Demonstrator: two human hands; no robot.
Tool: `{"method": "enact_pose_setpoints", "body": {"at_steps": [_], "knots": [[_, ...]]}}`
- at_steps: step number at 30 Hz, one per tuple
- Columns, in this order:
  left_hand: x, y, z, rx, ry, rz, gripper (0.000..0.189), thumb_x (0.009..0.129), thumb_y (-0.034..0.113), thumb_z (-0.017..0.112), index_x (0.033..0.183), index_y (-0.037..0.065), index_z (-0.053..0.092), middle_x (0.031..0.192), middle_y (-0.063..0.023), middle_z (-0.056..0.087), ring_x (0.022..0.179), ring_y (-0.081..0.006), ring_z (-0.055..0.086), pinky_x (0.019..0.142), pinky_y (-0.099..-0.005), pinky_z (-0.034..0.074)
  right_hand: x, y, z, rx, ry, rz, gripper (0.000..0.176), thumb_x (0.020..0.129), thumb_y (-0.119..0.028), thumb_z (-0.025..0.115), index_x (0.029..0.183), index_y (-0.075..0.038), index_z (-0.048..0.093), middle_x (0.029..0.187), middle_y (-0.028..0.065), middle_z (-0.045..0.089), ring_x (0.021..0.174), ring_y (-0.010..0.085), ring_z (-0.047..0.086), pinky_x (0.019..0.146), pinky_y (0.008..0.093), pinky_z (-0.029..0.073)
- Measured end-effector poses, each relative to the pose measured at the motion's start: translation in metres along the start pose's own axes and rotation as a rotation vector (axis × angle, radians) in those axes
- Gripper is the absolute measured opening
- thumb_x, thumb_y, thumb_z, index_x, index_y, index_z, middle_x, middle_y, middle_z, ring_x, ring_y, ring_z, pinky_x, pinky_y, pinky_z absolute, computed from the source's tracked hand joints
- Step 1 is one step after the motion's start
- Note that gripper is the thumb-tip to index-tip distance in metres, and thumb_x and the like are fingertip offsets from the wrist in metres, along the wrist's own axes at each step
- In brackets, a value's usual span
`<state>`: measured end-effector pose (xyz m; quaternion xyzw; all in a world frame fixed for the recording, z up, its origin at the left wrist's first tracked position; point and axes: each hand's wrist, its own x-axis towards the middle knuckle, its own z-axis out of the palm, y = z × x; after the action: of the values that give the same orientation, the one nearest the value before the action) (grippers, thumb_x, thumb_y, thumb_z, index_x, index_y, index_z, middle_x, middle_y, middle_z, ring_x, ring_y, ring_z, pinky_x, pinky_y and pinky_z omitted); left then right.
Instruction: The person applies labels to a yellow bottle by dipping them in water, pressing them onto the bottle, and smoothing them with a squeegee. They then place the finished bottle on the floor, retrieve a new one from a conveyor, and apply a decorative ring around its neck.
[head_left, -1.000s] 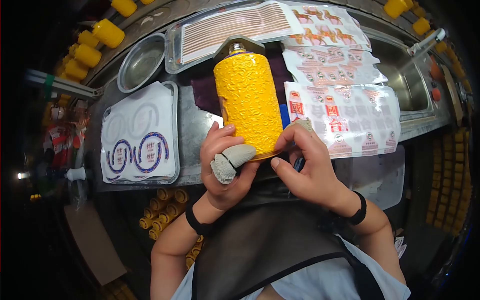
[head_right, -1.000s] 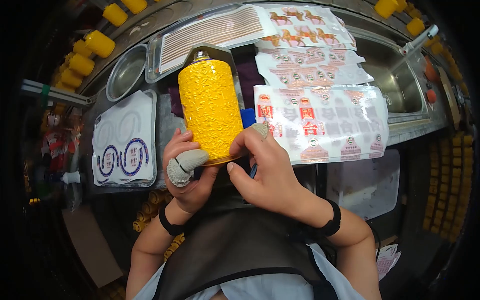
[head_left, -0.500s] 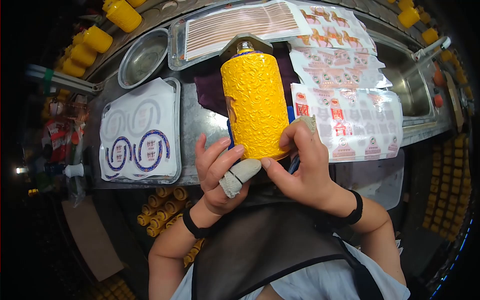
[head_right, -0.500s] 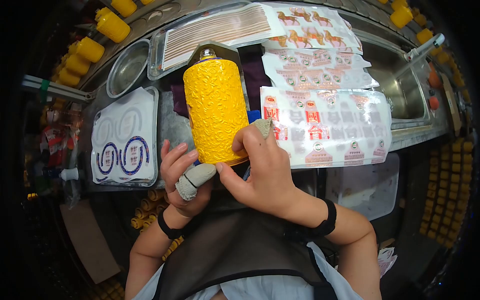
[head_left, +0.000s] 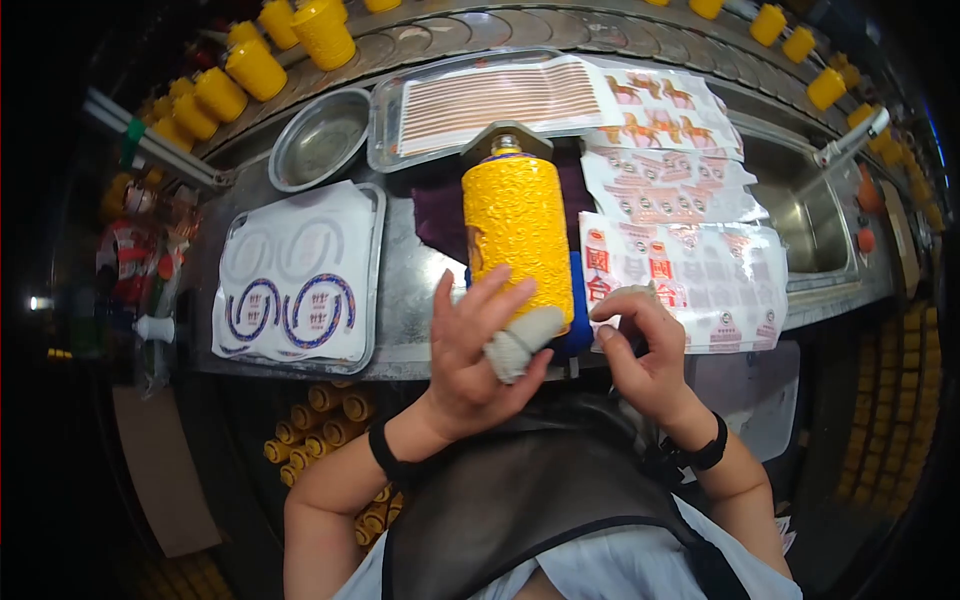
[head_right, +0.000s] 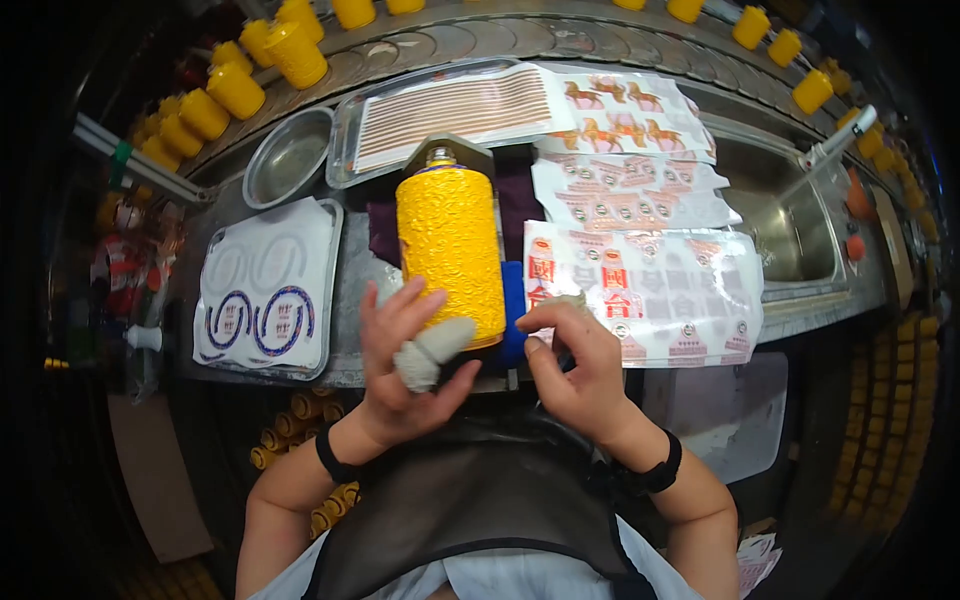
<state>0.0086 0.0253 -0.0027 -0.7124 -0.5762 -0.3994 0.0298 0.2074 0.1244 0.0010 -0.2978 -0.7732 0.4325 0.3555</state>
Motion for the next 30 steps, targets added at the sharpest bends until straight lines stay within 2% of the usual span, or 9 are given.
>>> {"method": "enact_pose_setpoints", "body": {"at_steps": [2,4,7,10,15,18,25,28,30], "knots": [[0.002,-0.003,-0.002,-0.003,-0.008,-0.050,0.071,0.072,0.017,0.081,0.135,0.006,0.050,0.145,-0.0193,0.047,0.137,-0.0425,0.042,0.116,-0.0586,0.018,-0.003,-0.004,0.004,0.003,-0.011,-0.211,0.023,0.079,0.004,0.061,0.100,-0.001,0.065,0.092,0.0128,0.068,0.071,0.0232,0.066,0.061,0.0317,0.051],[0.016,0.003,0.001,0.070,-0.121,-0.021,0.070,0.075,0.014,0.078,0.137,0.005,0.047,0.147,-0.0182,0.047,0.139,-0.0395,0.041,0.115,-0.0577,0.022,-0.001,-0.008,0.012,0.011,-0.116,-0.346,0.028,0.074,0.005,0.063,0.100,-0.004,0.067,0.085,0.0124,0.069,0.069,0.0287,0.067,0.060,0.0358,0.052],[0.018,-0.005,0.020,0.039,-0.075,0.065,0.068,0.077,0.013,0.076,0.138,0.004,0.047,0.146,-0.0157,0.048,0.140,-0.0366,0.041,0.114,-0.0540,0.027,-0.004,-0.004,0.021,-0.035,-0.119,-0.324,0.030,0.073,0.006,0.062,0.100,-0.004,0.068,0.085,0.0121,0.069,0.069,0.0282,0.067,0.060,0.0353,0.052],[0.014,0.001,0.013,-0.125,-0.103,-0.239,0.067,0.076,0.009,0.075,0.138,0.007,0.052,0.143,-0.0192,0.050,0.138,-0.0382,0.042,0.113,-0.0484,0.031,-0.003,0.001,0.019,0.039,-0.042,-0.292,0.028,0.074,0.008,0.060,0.098,-0.004,0.069,0.085,0.0120,0.070,0.069,0.0267,0.068,0.061,0.0329,0.052],[-0.013,-0.014,0.015,-0.051,0.031,-0.197,0.080,0.079,0.016,0.081,0.145,-0.006,0.040,0.147,-0.0225,0.045,0.140,-0.0352,0.040,0.116,-0.0430,0.031,-0.012,0.006,0.011,0.071,-0.009,-0.103,0.024,0.077,0.010,0.059,0.093,-0.002,0.072,0.085,0.0118,0.072,0.074,0.0222,0.071,0.067,0.0280,0.054],[-0.025,-0.020,0.012,-0.097,0.004,-0.302,0.077,0.083,0.015,0.078,0.146,-0.006,0.039,0.149,-0.0222,0.044,0.141,-0.0352,0.039,0.115,-0.0418,0.031,-0.014,0.013,0.015,0.071,0.021,-0.032,0.021,0.077,0.010,0.058,0.091,0.000,0.072,0.087,0.0121,0.073,0.078,0.0193,0.071,0.071,0.0273,0.054],[-0.021,-0.016,0.000,-0.109,-0.028,-0.323,0.080,0.077,0.005,0.076,0.147,-0.004,0.037,0.146,-0.0213,0.048,0.133,-0.0380,0.048,0.109,-0.0383,0.038,-0.009,0.016,0.015,0.076,-0.035,0.063,0.021,0.078,0.006,0.056,0.093,0.000,0.070,0.087,0.0135,0.072,0.077,0.0239,0.071,0.069,0.0306,0.054],[-0.008,-0.008,-0.005,-0.134,0.020,-0.315,0.086,0.074,0.006,0.079,0.147,-0.003,0.036,0.148,-0.0201,0.043,0.137,-0.0371,0.043,0.114,-0.0410,0.032,-0.011,0.008,0.009,-0.027,-0.006,-0.113,0.022,0.075,0.002,0.062,0.094,-0.005,0.070,0.081,0.0111,0.070,0.066,0.0252,0.068,0.062,0.0337,0.053],[0.000,-0.011,0.002,-0.095,-0.050,-0.232,0.086,0.073,0.008,0.080,0.147,-0.002,0.036,0.148,-0.0196,0.043,0.139,-0.0366,0.040,0.117,-0.0437,0.028,-0.010,-0.006,0.007,-0.066,0.006,-0.223,0.024,0.072,0.001,0.066,0.094,-0.008,0.071,0.074,0.0092,0.067,0.060,0.0255,0.064,0.058,0.0355,0.051]]}}
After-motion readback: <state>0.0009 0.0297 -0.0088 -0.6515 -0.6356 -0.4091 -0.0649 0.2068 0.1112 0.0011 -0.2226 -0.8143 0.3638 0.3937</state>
